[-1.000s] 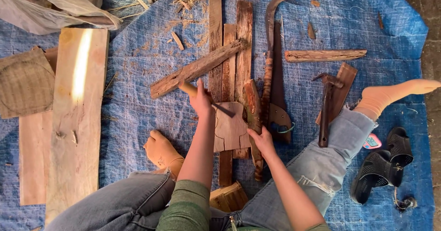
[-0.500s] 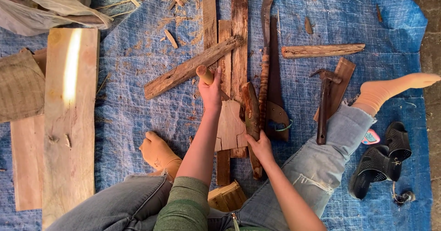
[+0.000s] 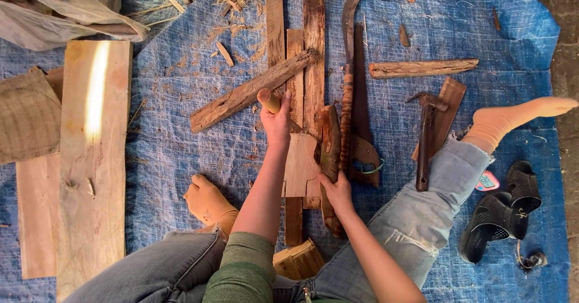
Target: Carving a small wooden component using manual tools like a saw and mallet on a floor-based workspace.
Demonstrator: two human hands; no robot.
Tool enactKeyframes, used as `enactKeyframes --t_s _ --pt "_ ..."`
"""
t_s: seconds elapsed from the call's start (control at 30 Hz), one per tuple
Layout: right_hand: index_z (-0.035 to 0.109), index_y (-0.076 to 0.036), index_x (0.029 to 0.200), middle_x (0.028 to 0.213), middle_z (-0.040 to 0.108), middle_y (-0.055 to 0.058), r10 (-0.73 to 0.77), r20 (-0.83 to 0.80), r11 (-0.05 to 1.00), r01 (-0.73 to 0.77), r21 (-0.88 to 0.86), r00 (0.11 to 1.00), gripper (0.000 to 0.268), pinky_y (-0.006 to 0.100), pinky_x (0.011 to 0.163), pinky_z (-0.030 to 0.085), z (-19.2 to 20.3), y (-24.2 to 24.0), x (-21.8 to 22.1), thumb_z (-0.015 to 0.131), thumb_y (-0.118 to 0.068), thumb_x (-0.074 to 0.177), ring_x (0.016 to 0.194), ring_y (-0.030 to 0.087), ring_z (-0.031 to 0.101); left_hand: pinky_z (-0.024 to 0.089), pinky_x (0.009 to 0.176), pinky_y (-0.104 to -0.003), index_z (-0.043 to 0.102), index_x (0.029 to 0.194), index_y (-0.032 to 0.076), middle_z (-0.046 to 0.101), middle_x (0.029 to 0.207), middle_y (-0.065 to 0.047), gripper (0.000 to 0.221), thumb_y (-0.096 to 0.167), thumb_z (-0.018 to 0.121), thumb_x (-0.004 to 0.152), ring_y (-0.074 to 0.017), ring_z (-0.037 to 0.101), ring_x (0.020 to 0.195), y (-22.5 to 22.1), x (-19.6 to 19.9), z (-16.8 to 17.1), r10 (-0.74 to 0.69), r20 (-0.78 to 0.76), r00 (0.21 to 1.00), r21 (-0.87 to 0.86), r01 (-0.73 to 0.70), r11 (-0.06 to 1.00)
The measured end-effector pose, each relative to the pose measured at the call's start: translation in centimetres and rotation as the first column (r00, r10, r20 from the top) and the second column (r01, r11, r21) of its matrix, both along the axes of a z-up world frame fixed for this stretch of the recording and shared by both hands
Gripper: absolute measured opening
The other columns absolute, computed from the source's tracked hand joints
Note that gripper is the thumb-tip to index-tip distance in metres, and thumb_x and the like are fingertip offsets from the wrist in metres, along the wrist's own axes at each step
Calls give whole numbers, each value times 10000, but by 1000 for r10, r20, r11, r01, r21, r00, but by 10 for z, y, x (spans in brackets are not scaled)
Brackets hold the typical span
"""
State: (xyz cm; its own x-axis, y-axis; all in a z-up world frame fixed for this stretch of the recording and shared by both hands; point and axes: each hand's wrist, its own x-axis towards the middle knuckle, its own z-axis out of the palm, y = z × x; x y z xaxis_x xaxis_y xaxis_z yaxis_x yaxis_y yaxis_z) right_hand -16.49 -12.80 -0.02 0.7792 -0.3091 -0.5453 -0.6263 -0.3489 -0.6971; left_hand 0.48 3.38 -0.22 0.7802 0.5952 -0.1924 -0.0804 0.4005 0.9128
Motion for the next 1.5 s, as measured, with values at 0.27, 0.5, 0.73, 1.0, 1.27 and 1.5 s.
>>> enactKeyframes --t_s 0.27,0.5,0.73,1.0,1.27,1.5 --pt "457 -11 1507 1158 689 300 -265 -219 840 337 425 939 743 490 780 633 -41 -12 -56 808 -293 917 917 351 747 524 620 -270 652 771 117 627 631 -27 258 199 884 849 -94 599 587 2 0 15 4 23 1000 60 -5 998" --pt "585 13 1334 967 765 226 -206 -54 925 213 316 977 556 439 679 651 -42 -6 -24 809 -260 905 820 286 764 519 629 -250 638 750 148 614 611 -10 251 165 860 865 -66 567 595 18 6 11 9 63 998 104 -15 995" --pt "613 -9 1369 1174 713 258 -248 -36 947 250 200 968 644 458 788 629 -26 -4 -19 863 -267 835 1036 322 714 511 663 -261 638 784 130 618 646 -12 248 190 862 872 -74 577 625 14 12 21 46 67 997 58 -50 997" --pt "617 -56 1379 1132 740 206 -275 -59 929 281 243 960 609 455 737 633 -33 -14 -13 846 -285 863 949 271 727 511 682 -265 675 792 143 634 674 18 238 213 898 836 -43 568 655 13 13 17 27 24 999 106 -30 994" --pt "581 4 1344 972 749 239 -364 -38 856 350 381 931 560 447 635 655 -50 -24 -8 827 -177 874 750 290 751 524 684 -270 661 790 141 630 671 13 246 214 889 847 -52 581 657 13 14 19 54 47 997 111 -58 992" --pt "564 6 1380 1007 736 289 -411 -79 790 398 467 908 580 507 681 652 -59 -29 -14 822 -158 887 790 339 752 531 690 -262 656 773 152 654 666 6 254 236 882 855 -64 606 638 15 15 11 100 22 995 38 -100 994"
